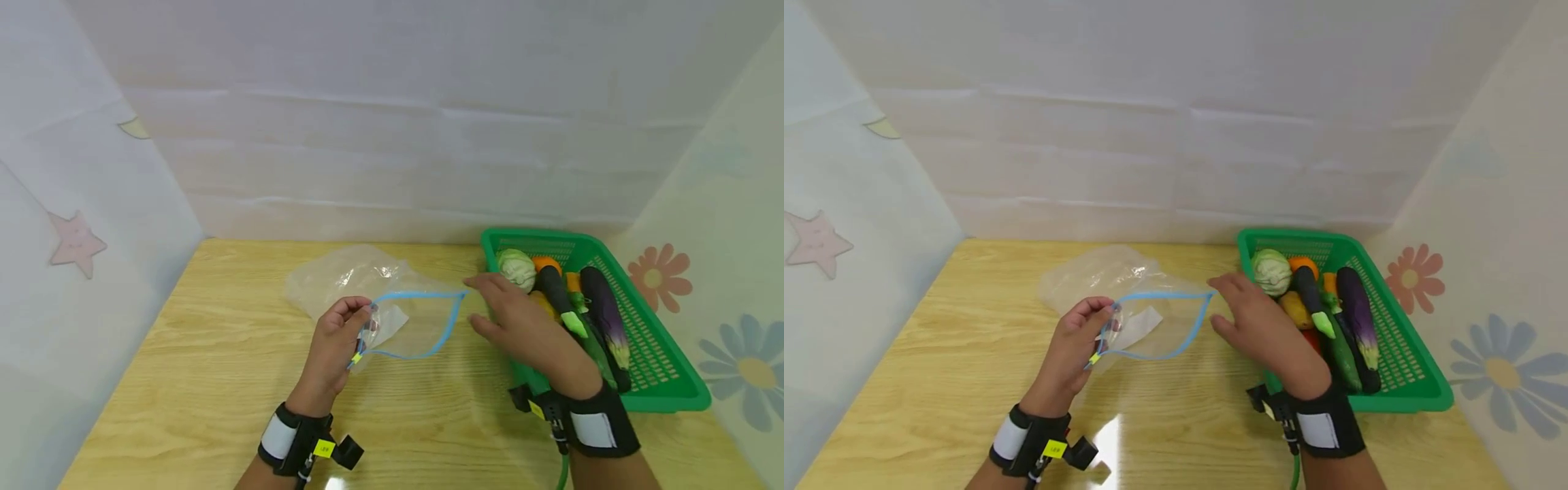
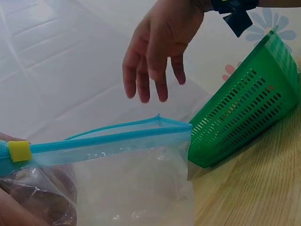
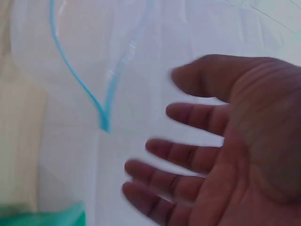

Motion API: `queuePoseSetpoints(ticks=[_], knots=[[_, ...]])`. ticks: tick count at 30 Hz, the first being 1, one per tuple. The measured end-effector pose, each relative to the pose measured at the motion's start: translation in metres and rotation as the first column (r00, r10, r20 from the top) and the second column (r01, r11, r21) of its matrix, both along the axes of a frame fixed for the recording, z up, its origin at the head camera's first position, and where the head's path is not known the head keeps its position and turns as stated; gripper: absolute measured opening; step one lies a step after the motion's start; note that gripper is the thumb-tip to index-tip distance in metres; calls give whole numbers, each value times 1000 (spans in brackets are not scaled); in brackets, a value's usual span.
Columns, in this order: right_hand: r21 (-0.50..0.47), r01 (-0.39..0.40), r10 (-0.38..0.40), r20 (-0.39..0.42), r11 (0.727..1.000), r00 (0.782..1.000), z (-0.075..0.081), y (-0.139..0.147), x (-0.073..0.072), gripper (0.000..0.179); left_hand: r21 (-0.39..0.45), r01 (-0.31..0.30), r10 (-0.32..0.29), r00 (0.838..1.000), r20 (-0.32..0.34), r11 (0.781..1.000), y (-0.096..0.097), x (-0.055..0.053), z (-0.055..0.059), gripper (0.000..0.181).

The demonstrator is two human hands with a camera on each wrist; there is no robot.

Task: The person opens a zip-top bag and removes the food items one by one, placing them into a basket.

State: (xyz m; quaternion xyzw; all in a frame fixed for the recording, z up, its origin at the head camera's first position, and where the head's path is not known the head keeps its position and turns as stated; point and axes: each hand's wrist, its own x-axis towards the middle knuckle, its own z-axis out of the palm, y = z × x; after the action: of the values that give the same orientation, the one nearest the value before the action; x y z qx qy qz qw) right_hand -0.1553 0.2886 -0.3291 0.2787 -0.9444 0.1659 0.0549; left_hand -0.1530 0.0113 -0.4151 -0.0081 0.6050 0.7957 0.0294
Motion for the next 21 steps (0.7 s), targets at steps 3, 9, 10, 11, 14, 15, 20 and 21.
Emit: queuePoseSetpoints(ticks=[3,9,10,11,14,15,20,21], knots=[[70,7,-7,1,998,1000,-21,-15,-3,57,-35,20,-21,999,-31,999,-5,0,0,14],[52,-14,22,-155,999,988,-69,-40,-3,38,-369,37,-113,976,-188,929,-41,1,1,20],[39,-25,32,-177,999,984,-75,-45,-2,34,-472,14,-137,964,-227,882,-49,1,2,22],[32,-30,35,-195,999,980,-80,-49,0,30,-573,-18,-168,948,-269,819,-56,0,2,23],[29,-38,43,-229,999,973,-91,-61,7,27,-782,-186,-253,881,-401,595,-73,-1,3,22],[29,-34,40,-233,999,972,-92,-64,10,27,-809,-247,-275,854,-442,533,-76,-2,3,21],[33,-28,33,-177,999,984,-92,-73,18,22,-840,-370,-344,789,-510,397,-84,-3,2,13],[37,-30,35,-146,999,989,-90,-73,19,20,-850,-346,-365,791,-492,396,-85,-1,3,13]])
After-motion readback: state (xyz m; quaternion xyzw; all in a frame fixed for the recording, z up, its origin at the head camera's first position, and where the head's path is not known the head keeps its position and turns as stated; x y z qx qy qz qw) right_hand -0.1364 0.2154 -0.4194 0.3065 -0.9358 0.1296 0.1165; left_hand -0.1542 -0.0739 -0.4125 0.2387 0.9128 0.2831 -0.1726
